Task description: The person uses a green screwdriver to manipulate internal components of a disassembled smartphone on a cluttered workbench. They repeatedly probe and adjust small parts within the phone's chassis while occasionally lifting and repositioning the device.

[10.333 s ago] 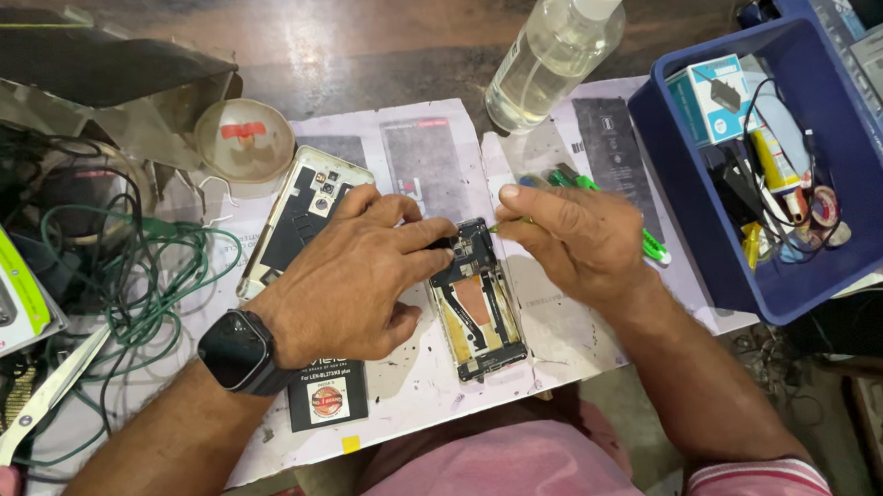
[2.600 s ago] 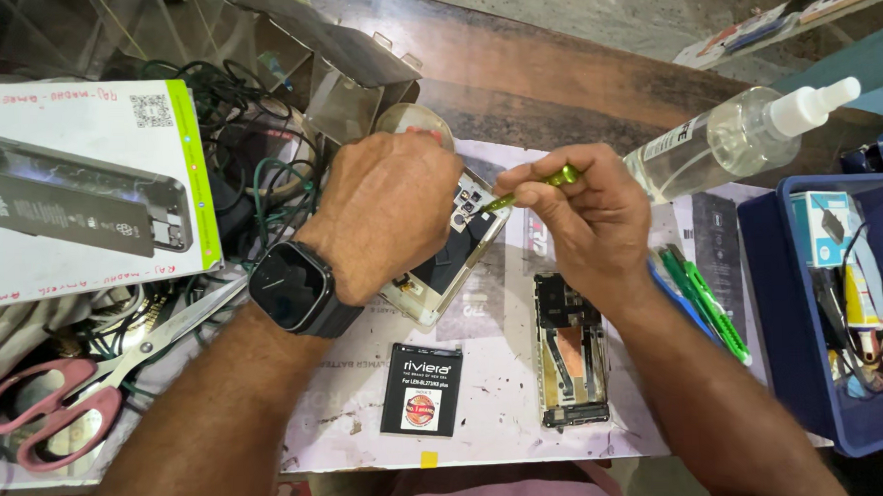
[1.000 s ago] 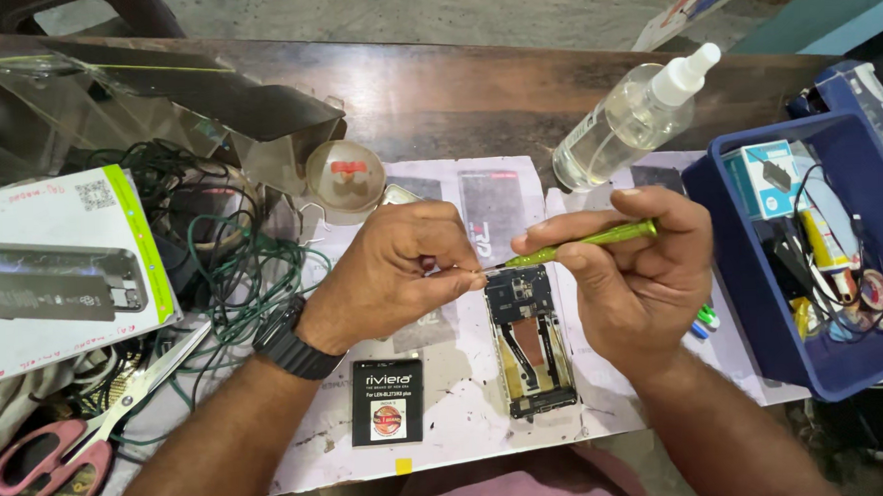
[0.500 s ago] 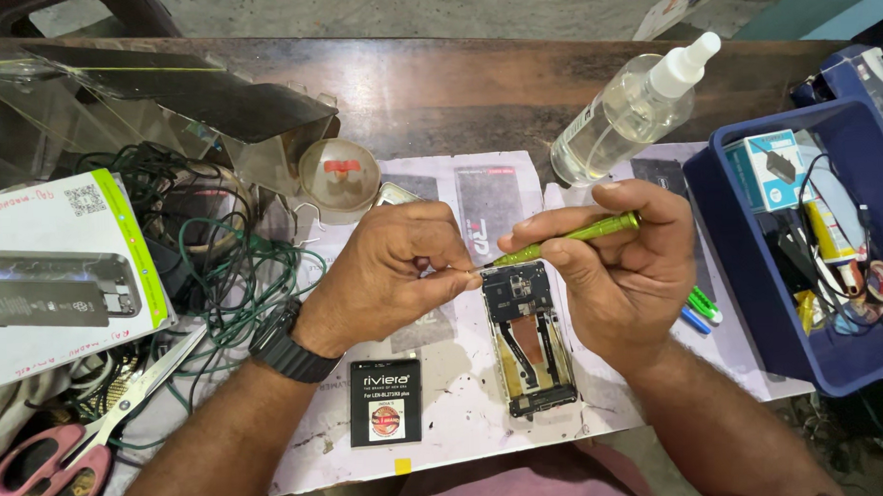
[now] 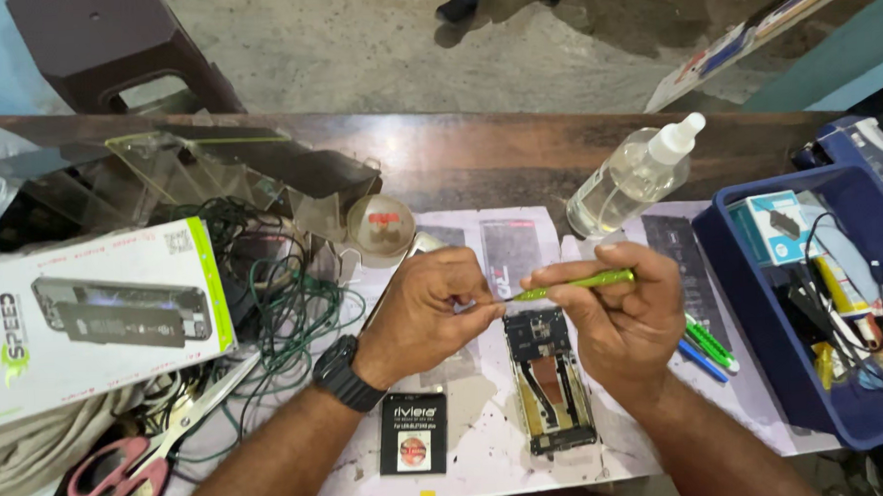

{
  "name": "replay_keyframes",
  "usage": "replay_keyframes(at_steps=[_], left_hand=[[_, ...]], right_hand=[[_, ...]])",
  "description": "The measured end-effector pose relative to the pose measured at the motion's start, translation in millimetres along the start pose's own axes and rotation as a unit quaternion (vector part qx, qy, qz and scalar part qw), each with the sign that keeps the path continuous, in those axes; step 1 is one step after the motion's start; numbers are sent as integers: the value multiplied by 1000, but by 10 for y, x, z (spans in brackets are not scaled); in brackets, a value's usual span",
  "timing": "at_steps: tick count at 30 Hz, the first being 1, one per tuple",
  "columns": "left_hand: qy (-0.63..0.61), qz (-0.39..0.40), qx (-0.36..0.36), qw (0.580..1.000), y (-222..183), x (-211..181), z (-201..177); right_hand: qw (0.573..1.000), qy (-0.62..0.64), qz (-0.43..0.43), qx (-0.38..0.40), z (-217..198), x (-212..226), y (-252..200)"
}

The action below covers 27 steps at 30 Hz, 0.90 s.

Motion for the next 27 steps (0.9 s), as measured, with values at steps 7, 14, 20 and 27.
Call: replay_keyframes(at_steps=[7, 14, 20, 27], left_hand=[[8, 1, -21, 1000, -13, 27, 4], [56, -1, -29, 998, -5, 21, 14], [94, -2, -20, 995, -7, 33, 37], [168, 2, 30, 985, 27, 29, 70]], right_hand=[[1000, 3, 24, -14, -6, -70, -33], [1000, -14, 22, -4, 28, -60, 11], [1000, -17, 16, 9, 10, -38, 9], [999, -51, 15, 5, -146, 48, -45]])
Point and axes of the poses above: each hand's wrist, its own y-axis towards the middle knuckle, its own z-axis out of the palm, x = y × z, the point moved 6 cm from there along y, towards the middle knuckle
